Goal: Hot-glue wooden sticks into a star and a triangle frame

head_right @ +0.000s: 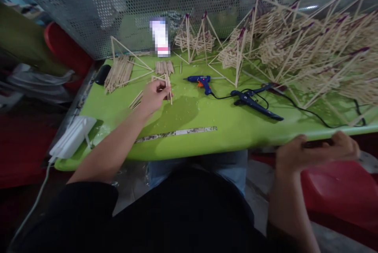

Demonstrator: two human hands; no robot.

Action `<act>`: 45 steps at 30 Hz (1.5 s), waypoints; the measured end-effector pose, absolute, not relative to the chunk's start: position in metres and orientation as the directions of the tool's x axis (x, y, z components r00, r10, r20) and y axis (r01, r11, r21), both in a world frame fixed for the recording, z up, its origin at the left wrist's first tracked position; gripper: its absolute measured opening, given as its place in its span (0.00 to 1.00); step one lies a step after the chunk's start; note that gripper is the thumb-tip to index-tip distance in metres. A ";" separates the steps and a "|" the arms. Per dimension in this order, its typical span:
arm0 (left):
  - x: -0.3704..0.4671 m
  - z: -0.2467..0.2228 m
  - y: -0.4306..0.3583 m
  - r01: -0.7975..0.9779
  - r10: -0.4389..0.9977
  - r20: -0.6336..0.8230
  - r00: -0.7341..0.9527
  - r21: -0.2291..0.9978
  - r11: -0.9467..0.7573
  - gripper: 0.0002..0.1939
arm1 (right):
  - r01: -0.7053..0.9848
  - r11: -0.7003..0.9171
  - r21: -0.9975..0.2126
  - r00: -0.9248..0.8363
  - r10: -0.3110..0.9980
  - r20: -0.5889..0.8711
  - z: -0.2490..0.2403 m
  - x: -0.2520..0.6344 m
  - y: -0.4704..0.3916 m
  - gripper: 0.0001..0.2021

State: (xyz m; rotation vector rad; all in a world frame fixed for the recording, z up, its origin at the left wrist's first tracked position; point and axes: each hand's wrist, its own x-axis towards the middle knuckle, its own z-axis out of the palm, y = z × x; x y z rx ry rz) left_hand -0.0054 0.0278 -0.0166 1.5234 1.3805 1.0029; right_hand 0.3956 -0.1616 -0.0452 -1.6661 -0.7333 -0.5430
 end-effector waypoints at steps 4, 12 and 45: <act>-0.008 -0.019 0.031 0.323 0.997 0.032 0.077 0.945 -0.056 0.11 | 0.901 0.214 -0.379 0.143 0.676 0.723 -0.052 0.328 -0.137 0.31; -0.022 -0.023 0.041 0.258 0.982 0.172 0.081 0.948 -0.187 0.05 | 0.600 0.742 -0.300 -0.733 0.659 0.165 -0.054 0.133 -0.119 0.54; -0.020 -0.012 0.037 0.207 0.981 0.191 0.041 0.959 -0.196 0.04 | 0.955 0.292 -0.062 -0.287 0.955 0.074 -0.039 0.251 -0.157 0.53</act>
